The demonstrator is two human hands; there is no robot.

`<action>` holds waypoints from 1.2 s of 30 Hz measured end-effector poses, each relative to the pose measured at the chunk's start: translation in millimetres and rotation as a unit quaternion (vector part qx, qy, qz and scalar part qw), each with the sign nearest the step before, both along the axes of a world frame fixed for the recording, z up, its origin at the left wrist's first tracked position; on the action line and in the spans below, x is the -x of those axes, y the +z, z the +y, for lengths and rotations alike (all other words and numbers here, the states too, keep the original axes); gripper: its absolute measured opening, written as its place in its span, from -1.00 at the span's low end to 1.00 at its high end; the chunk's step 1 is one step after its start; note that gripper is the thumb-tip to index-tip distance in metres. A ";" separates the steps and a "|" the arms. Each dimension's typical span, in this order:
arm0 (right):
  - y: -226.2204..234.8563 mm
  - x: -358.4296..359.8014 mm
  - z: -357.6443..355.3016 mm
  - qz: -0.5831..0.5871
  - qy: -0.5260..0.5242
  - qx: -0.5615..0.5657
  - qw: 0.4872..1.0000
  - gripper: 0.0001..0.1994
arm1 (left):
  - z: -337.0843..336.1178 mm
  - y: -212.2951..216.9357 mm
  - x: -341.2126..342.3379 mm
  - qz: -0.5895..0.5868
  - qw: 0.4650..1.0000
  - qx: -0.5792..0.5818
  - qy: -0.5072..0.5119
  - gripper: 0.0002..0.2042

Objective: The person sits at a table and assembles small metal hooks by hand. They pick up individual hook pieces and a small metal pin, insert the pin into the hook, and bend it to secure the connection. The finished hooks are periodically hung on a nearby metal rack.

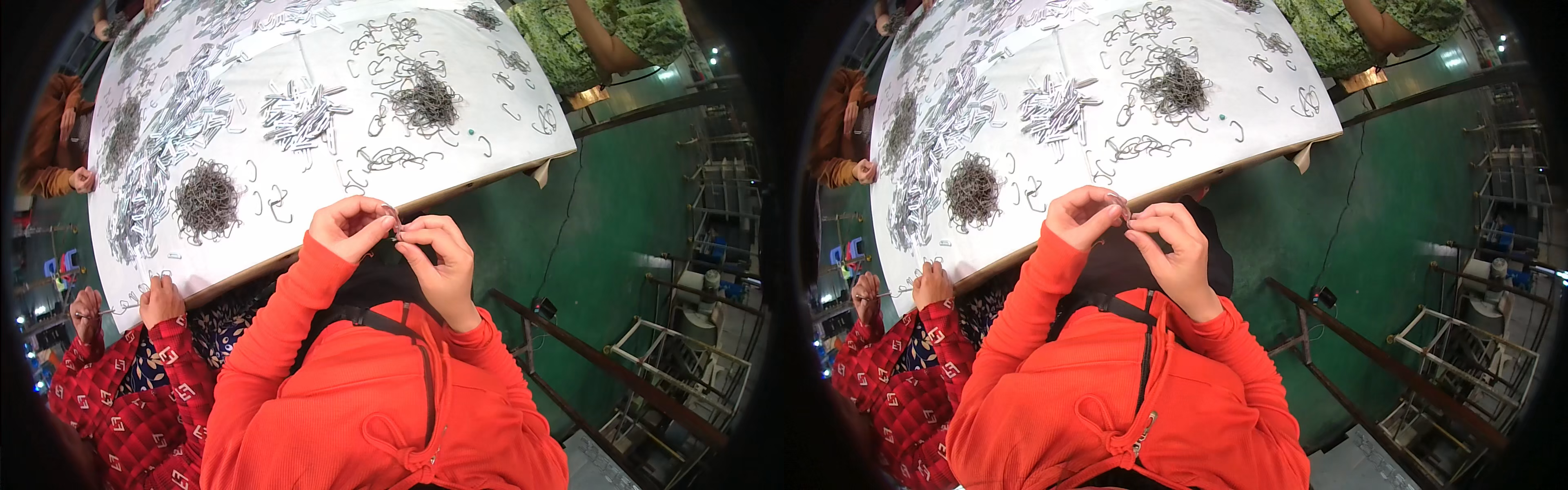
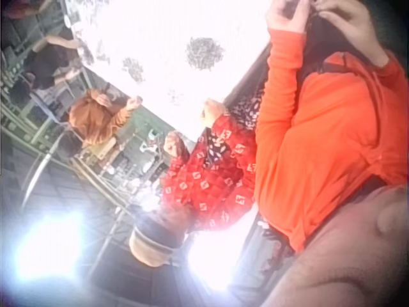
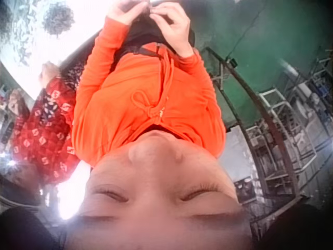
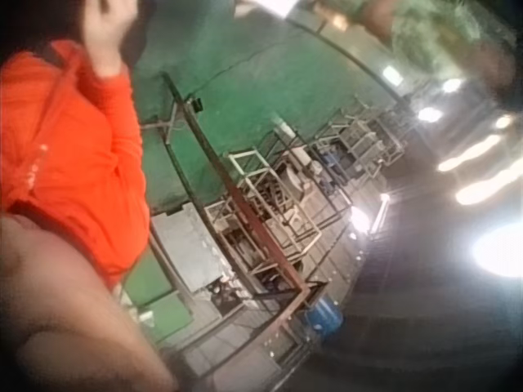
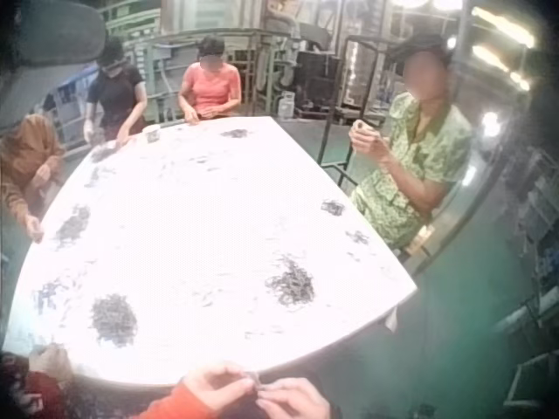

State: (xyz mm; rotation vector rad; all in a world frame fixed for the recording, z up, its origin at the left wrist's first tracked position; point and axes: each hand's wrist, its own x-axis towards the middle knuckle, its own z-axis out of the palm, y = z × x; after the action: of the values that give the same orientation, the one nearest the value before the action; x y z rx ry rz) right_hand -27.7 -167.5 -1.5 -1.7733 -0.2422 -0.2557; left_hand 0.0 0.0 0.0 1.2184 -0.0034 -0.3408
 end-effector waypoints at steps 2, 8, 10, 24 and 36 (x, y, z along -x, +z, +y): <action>0.4 0.5 1.9 -0.002 -0.003 -0.003 1.000 -0.88 | 0.8 -0.3 2.6 -0.008 1.000 -0.009 0.001 -0.87; 4.7 2.0 1.4 0.015 -0.021 0.027 0.999 -0.91 | -6.2 6.4 10.7 -0.134 0.982 -0.127 0.031 -0.92; -0.4 2.3 -2.1 0.023 -0.011 0.039 0.999 -0.87 | -5.9 15.1 10.7 -0.200 0.960 -0.197 0.020 -0.90; -27.5 -173.5 -48.4 -0.050 -0.112 0.408 0.905 -0.54 | 2.0 11.6 14.8 -0.265 0.930 -0.251 0.031 -0.84; 0.7 -220.3 -39.6 0.095 0.034 0.273 0.957 -0.71 | 13.1 10.4 4.7 -0.265 0.931 -0.251 0.005 -0.83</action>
State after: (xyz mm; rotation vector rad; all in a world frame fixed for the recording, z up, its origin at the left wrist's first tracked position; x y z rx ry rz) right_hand 192.7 -207.2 -0.8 -2.3156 -0.2484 0.0427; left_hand -4.7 13.1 10.4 1.7905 -0.3976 0.0137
